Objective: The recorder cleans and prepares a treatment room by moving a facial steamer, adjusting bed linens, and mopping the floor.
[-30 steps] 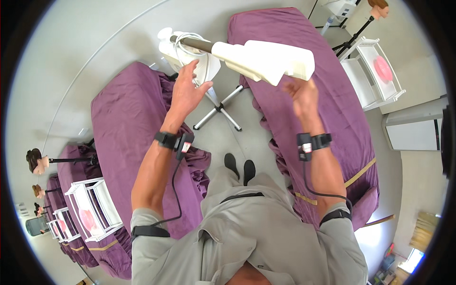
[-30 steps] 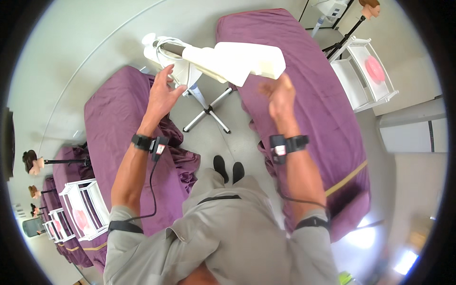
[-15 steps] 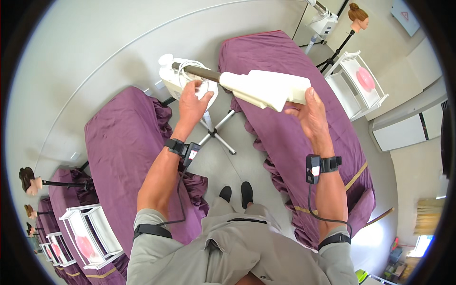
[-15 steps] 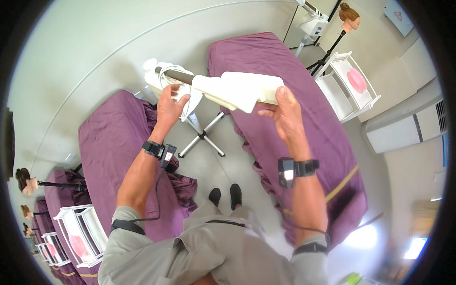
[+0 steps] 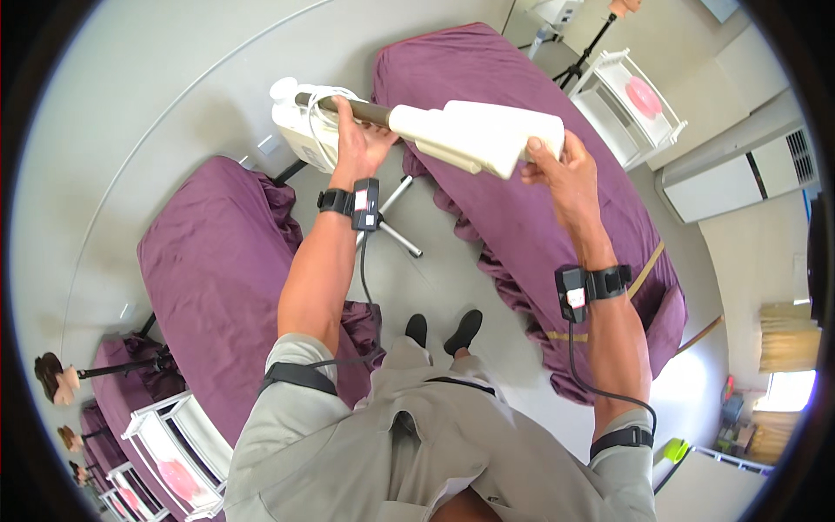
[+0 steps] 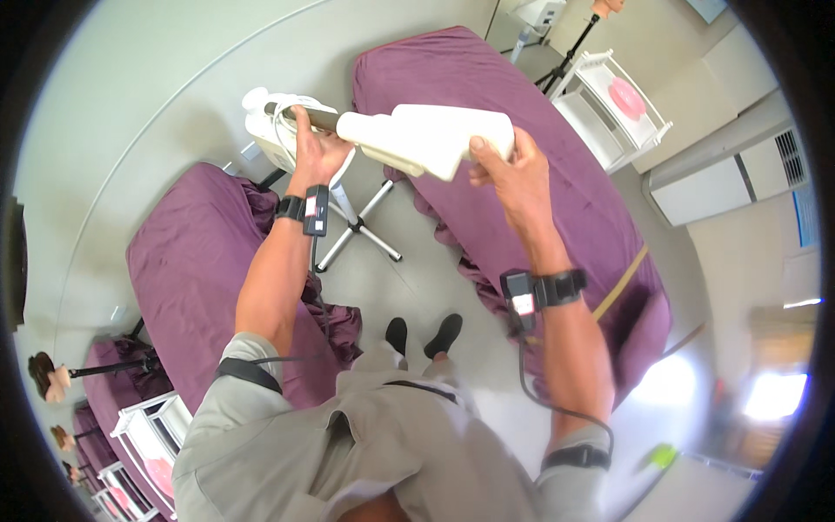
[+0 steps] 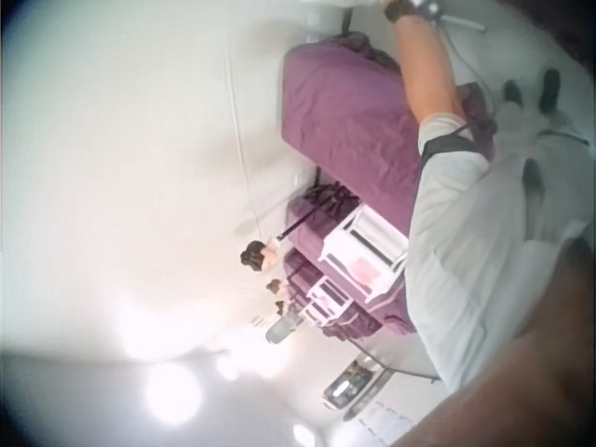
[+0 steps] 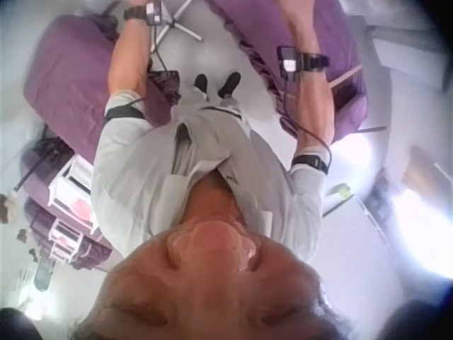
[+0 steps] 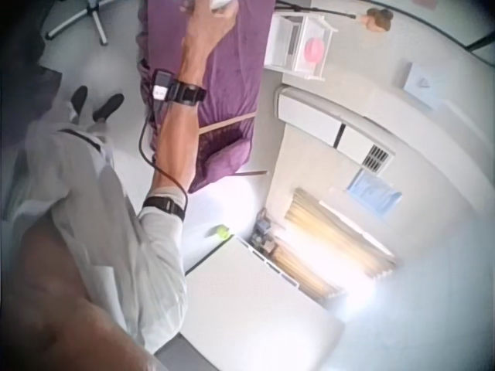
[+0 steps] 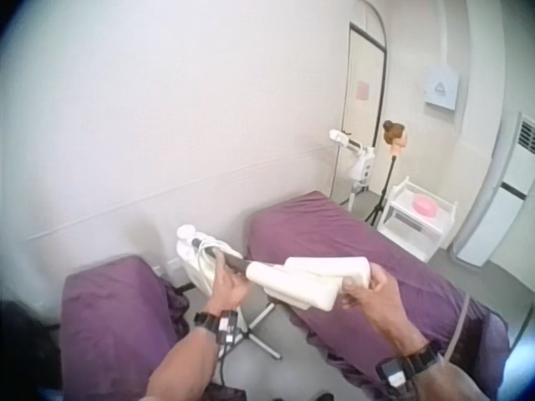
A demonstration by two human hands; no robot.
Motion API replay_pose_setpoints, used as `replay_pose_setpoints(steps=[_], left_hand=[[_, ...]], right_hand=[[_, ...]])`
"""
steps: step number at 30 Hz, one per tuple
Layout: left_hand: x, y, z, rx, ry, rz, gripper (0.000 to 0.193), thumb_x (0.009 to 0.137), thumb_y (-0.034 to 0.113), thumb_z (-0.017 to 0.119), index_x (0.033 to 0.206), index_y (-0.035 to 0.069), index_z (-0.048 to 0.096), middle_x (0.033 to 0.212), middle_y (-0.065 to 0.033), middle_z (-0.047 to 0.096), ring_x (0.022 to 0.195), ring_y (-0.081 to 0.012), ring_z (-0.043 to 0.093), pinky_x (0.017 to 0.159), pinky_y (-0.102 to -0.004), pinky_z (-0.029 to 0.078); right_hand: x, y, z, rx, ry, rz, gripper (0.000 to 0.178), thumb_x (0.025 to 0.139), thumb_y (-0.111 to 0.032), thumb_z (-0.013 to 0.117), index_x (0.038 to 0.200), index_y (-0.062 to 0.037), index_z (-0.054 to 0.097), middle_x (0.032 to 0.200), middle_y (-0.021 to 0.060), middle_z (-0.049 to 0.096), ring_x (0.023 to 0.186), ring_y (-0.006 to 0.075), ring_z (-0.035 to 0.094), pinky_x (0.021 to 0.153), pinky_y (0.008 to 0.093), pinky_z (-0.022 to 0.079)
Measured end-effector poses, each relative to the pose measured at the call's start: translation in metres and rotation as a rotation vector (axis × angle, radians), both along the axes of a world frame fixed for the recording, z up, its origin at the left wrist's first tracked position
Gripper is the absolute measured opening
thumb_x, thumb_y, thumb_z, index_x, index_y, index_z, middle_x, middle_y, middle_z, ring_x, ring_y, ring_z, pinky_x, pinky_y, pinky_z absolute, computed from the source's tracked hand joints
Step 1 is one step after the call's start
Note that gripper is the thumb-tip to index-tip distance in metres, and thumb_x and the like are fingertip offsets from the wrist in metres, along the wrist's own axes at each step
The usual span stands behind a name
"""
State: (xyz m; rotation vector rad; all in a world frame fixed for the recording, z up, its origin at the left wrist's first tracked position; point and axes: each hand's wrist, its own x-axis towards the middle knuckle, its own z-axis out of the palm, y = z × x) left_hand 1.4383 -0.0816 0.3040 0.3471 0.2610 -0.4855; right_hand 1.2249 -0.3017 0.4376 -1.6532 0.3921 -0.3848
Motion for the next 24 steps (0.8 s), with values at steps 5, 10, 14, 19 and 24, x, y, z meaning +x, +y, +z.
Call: replay_pose_setpoints(steps=[5,10,14,19,24], left_hand=[[-0.005,-0.009,0.015,0.033,0.043,0.088,0.072,0.085,0.053,0.066,0.131,0.008,0.034,0.128,-0.0163,0.041,0.12,-0.0347,0.045,0.106,-0.0536,0.039],[-0.019,0.0,-0.001,0.036,-0.021,0.023,0.068,0.086,0.049,0.065,0.128,0.005,0.034,0.121,-0.0135,0.042,0.114,-0.0316,0.047,0.102,-0.0508,0.043],[-0.047,0.0,0.005,0.072,-0.032,-0.034,0.068,0.086,0.05,0.064,0.126,0.003,0.036,0.118,-0.0119,0.042,0.109,-0.0294,0.049,0.097,-0.0503,0.047],[-0.08,0.001,0.009,0.121,-0.06,-0.029,0.066,0.088,0.048,0.059,0.13,0.004,0.033,0.121,-0.0157,0.041,0.109,-0.0362,0.049,0.094,-0.0548,0.047],[-0.108,0.0,0.023,0.215,-0.042,-0.05,0.065,0.089,0.047,0.055,0.132,0.005,0.031,0.121,-0.0214,0.043,0.105,-0.0411,0.052,0.091,-0.0562,0.048]], right_hand=[[-0.011,0.01,0.003,-0.038,-0.031,-0.003,0.049,0.086,-0.028,0.076,0.115,0.0061,0.057,0.091,0.012,0.067,0.072,0.0158,0.066,0.062,0.0283,0.058],[-0.044,0.029,0.004,-0.062,-0.013,-0.05,0.052,0.085,-0.031,0.077,0.114,0.0069,0.057,0.09,0.0119,0.067,0.07,0.0146,0.066,0.061,0.0269,0.057],[-0.077,0.037,0.009,-0.077,0.012,-0.09,0.056,0.084,-0.033,0.078,0.115,0.0079,0.055,0.091,0.0131,0.067,0.07,0.0142,0.066,0.061,0.0262,0.057],[-0.12,0.046,0.006,-0.022,0.002,-0.08,0.057,0.084,-0.029,0.078,0.118,0.0087,0.053,0.092,0.0133,0.066,0.072,0.0139,0.066,0.061,0.0256,0.056],[-0.149,0.05,0.006,0.052,-0.01,-0.076,0.057,0.082,-0.025,0.08,0.12,0.0086,0.052,0.091,0.0116,0.066,0.071,0.0117,0.064,0.06,0.0247,0.055]])
